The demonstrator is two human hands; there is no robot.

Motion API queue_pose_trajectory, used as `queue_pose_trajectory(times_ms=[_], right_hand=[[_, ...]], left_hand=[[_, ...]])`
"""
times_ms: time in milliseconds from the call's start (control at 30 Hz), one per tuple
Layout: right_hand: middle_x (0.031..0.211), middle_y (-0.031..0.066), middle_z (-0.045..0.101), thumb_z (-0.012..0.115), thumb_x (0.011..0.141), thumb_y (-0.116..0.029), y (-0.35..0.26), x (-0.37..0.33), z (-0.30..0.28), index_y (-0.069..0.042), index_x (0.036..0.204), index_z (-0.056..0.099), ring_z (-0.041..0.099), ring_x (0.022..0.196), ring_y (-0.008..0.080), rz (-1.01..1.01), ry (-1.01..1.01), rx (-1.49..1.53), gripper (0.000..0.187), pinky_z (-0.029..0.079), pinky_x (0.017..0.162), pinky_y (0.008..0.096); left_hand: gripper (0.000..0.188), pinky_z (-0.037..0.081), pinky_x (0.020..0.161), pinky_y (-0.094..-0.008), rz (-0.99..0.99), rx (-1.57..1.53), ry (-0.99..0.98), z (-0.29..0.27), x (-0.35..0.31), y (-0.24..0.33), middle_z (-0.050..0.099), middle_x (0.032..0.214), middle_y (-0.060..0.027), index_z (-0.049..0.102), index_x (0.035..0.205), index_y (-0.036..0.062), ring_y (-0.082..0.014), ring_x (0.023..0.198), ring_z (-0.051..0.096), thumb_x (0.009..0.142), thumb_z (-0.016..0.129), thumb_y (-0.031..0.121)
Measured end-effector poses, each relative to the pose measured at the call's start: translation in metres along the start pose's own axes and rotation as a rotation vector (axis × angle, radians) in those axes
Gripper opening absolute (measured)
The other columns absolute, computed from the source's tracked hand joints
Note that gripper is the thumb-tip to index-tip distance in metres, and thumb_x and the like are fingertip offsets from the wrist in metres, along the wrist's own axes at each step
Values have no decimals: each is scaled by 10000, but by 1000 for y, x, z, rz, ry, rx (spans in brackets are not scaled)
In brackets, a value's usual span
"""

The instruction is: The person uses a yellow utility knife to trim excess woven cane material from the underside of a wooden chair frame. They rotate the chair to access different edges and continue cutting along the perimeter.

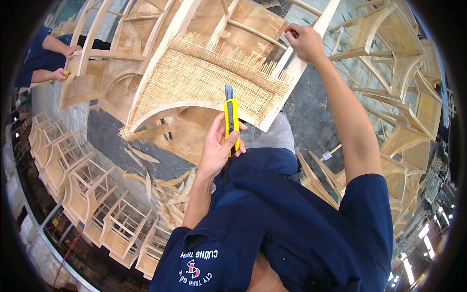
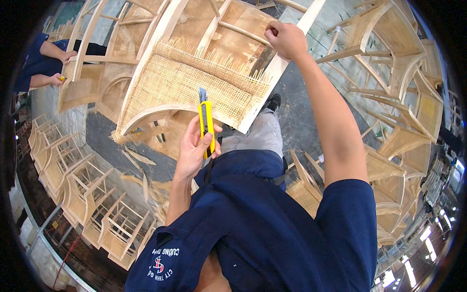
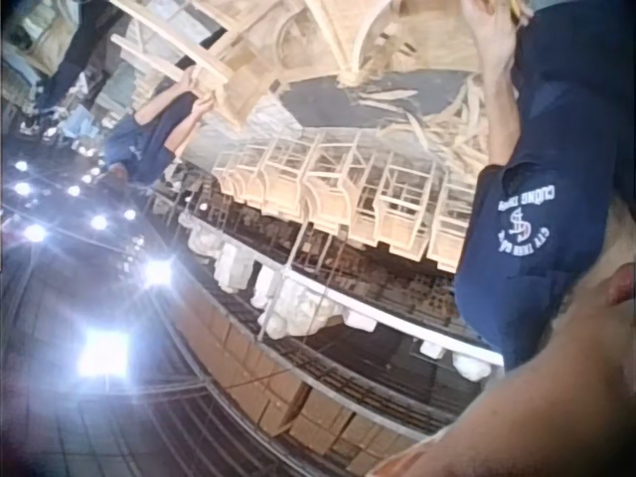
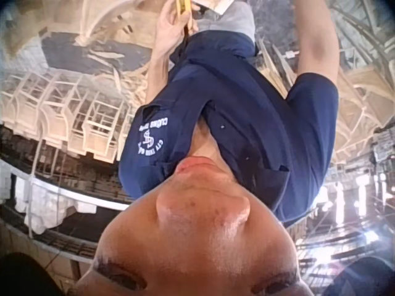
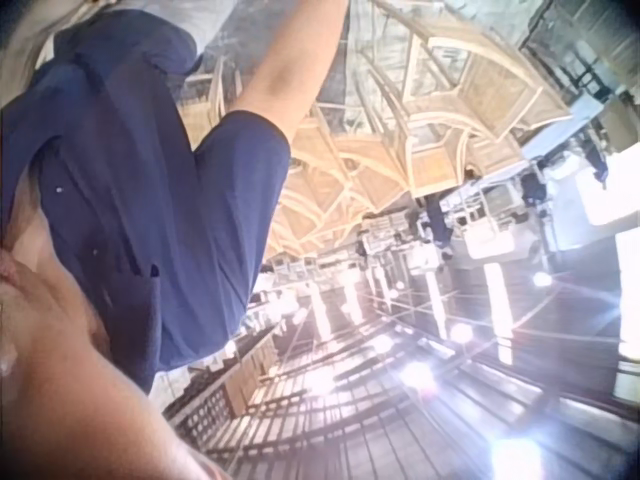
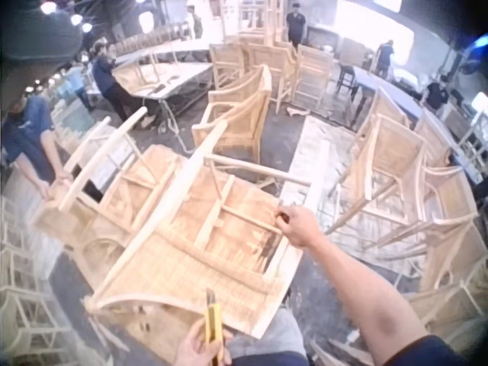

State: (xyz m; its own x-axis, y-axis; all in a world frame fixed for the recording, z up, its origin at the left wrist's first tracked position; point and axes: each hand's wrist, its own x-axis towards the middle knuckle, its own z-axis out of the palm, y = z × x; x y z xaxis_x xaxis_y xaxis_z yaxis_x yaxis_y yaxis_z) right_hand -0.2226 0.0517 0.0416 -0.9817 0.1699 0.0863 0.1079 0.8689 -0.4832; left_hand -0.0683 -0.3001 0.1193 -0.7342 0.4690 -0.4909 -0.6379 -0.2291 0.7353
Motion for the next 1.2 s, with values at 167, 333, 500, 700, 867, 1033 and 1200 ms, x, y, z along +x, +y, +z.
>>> queue_pose_trajectory(times_ms=[167,333,500,700,867,1033,1200], right_hand=[[828,108,732,604,888,-303,0,0,-2,-116,951,738,693,777,332,16,-40,37,238,546,713,439],[838,109,732,600,891,-307,-5,-1,-2,-111,965,734,690,785,336,10,-52,-5,248,544,721,438],[819,125,719,589,901,-334,-1,-1,1,-121,933,726,683,780,356,-5,-29,-37,255,542,707,461],[822,205,709,594,854,-292,-4,3,-2,-64,925,735,683,754,395,11,-32,33,277,531,687,476],[801,202,703,595,850,-291,-9,-1,-9,-67,913,736,676,716,392,40,-29,34,272,530,668,471],[776,213,686,598,839,-274,-6,1,-7,-55,883,714,669,699,400,33,2,33,251,522,647,472],[753,210,677,603,833,-284,-14,0,-10,-59,868,706,661,682,403,32,5,25,250,514,634,483]], left_hand=[[360,511,602,-268,-46,10,-56,-6,4,-15,628,1044,-117,456,1370,11,-147,709,633,1076,525,208],[287,481,527,-261,-92,54,-26,-12,5,-21,636,920,-89,492,1264,19,-135,668,621,1083,515,240],[274,433,473,-254,-181,-4,15,-16,4,-13,577,809,-55,476,1275,46,-118,609,558,1078,502,235],[332,353,415,-224,-68,133,15,-35,6,9,472,687,7,482,1279,52,-75,478,428,1104,443,333],[303,409,479,-243,-7,648,71,-24,10,26,501,740,-2,489,1298,33,-75,523,468,1079,525,239],[241,446,559,-252,64,772,-45,-17,26,30,542,826,-23,588,1213,-3,-84,585,519,1066,539,182],[198,412,451,-244,-24,699,-37,7,41,10,536,698,7,600,1065,18,-62,512,495,1058,548,209]])
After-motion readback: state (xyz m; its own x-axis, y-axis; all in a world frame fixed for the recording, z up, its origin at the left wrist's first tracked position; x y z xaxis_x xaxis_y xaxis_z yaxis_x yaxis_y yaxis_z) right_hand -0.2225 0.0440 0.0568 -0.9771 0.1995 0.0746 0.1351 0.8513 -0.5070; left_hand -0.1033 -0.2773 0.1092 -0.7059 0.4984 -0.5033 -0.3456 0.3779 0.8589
